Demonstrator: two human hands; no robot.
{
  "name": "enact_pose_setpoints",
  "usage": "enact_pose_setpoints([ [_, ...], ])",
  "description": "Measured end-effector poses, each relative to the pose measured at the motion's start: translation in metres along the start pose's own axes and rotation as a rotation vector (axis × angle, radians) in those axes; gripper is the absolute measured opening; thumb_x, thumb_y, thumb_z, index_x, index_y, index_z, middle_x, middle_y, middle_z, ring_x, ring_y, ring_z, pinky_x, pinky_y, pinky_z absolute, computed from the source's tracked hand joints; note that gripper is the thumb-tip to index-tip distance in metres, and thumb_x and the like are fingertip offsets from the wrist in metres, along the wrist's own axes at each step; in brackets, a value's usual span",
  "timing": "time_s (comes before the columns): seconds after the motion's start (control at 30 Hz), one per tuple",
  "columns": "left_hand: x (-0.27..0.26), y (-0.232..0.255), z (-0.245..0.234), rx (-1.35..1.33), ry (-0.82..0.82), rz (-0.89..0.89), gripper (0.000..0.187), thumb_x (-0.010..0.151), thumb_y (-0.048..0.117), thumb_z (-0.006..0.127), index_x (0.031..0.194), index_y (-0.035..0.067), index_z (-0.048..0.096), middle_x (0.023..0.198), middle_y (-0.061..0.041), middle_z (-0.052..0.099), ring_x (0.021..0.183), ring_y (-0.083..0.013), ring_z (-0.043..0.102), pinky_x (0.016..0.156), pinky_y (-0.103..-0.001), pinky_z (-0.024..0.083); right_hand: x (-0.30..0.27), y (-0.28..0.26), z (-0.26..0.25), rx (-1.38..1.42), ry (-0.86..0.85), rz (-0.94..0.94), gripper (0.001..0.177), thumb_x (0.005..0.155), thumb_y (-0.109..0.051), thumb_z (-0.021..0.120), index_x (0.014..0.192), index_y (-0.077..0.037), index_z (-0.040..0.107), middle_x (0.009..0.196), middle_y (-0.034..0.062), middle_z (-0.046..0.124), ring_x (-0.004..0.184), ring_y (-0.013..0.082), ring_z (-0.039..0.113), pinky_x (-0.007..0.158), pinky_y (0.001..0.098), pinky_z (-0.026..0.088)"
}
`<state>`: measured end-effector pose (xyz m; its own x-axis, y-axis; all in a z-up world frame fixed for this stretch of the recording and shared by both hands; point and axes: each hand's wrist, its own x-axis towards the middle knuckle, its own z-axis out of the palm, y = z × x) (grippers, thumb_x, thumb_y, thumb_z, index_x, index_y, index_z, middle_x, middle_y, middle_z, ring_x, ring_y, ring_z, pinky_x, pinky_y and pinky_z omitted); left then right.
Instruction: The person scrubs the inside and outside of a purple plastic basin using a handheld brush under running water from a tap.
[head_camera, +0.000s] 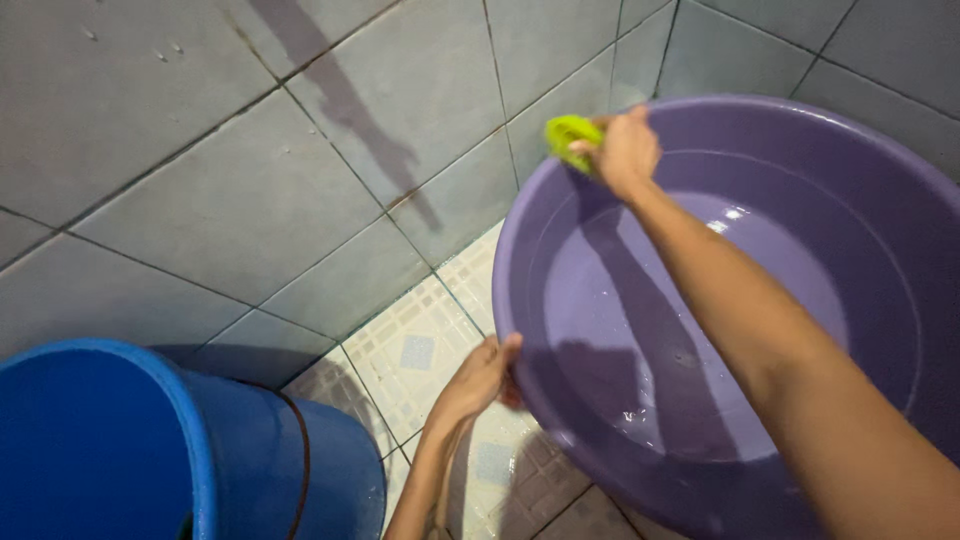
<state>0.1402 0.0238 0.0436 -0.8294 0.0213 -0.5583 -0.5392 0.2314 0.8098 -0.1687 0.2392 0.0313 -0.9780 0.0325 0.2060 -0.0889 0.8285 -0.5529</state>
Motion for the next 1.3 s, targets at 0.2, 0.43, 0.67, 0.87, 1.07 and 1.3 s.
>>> enact_pose_setpoints([
  [0.2, 0.046, -0.024, -0.035, 0.384, -0.054, 0.164, 0.063, 0.102, 0.053, 0.052, 0.127, -0.003, 0.066, 0.095, -0.017, 0.075, 0.085, -0.0289, 0.072, 0.073, -0.040, 0.058, -0.017, 0.062, -0.006, 0.204, 0.260, 0.068, 0.052, 0.084, -0.042, 0.089, 0.128, -0.020, 0.074, 0.124, 0.0190, 0.055, 0.103, 0.0405, 0.066, 0.093, 0.0469, 0.052],
  [0.43, 0.196, 0.053, 0.002, 0.502, 0.621, 0.765, 0.057, 0.101, 0.048, 0.051, 0.131, 0.001, 0.064, 0.119, -0.028, 0.070, 0.111, -0.0458, 0.066, 0.096, -0.050, 0.050, -0.052, 0.063, 0.051, 0.833, 0.199, 0.246, 0.066, 0.079, -0.024, 0.091, 0.134, -0.011, 0.057, 0.126, 0.0131, 0.043, 0.115, 0.0266, 0.054, 0.096, 0.0396, 0.055],
  [0.67, 0.191, 0.060, 0.001, 0.354, 0.527, 0.482, 0.052, 0.105, 0.042, 0.040, 0.138, 0.009, 0.061, 0.124, -0.026, 0.067, 0.119, -0.0476, 0.061, 0.102, -0.052, 0.047, -0.130, 0.046, 0.089, 1.182, -0.220, 0.016, 0.038, 0.087, -0.015, 0.085, 0.120, 0.000, 0.073, 0.110, 0.0172, 0.067, 0.096, 0.0261, 0.062, 0.081, 0.0379, 0.055],
  [0.87, 0.153, 0.047, -0.001, 0.508, 0.583, 0.375, 0.059, 0.098, 0.043, 0.052, 0.147, 0.010, 0.046, 0.103, -0.032, 0.070, 0.101, -0.0502, 0.066, 0.088, -0.055, 0.051, -0.211, 0.046, 0.116, 0.898, -0.237, -0.151, 0.051, 0.078, -0.005, 0.090, 0.124, -0.001, 0.068, 0.111, 0.0061, 0.064, 0.102, 0.0212, 0.063, 0.092, 0.0347, 0.051],
  [1.07, 0.120, 0.036, 0.000, 0.489, 0.589, 0.518, 0.054, 0.100, 0.025, 0.058, 0.147, 0.002, 0.043, 0.094, -0.033, 0.071, 0.091, -0.0508, 0.069, 0.079, -0.056, 0.055, -0.116, 0.031, 0.149, 1.218, 0.232, 0.119, 0.041, 0.083, -0.008, 0.083, 0.114, -0.006, 0.056, 0.106, 0.0047, 0.068, 0.095, 0.0180, 0.065, 0.083, 0.0332, 0.056],
  [1.3, 0.113, 0.043, -0.004, 0.502, 0.565, 0.434, 0.055, 0.100, 0.025, 0.055, 0.148, 0.001, 0.041, 0.093, -0.032, 0.071, 0.089, -0.0503, 0.070, 0.078, -0.055, 0.055, -0.093, 0.039, 0.142, 0.880, 0.293, 0.267, 0.043, 0.078, -0.015, 0.092, 0.107, -0.006, 0.061, 0.100, 0.0070, 0.068, 0.087, 0.0168, 0.065, 0.078, 0.0331, 0.056],
])
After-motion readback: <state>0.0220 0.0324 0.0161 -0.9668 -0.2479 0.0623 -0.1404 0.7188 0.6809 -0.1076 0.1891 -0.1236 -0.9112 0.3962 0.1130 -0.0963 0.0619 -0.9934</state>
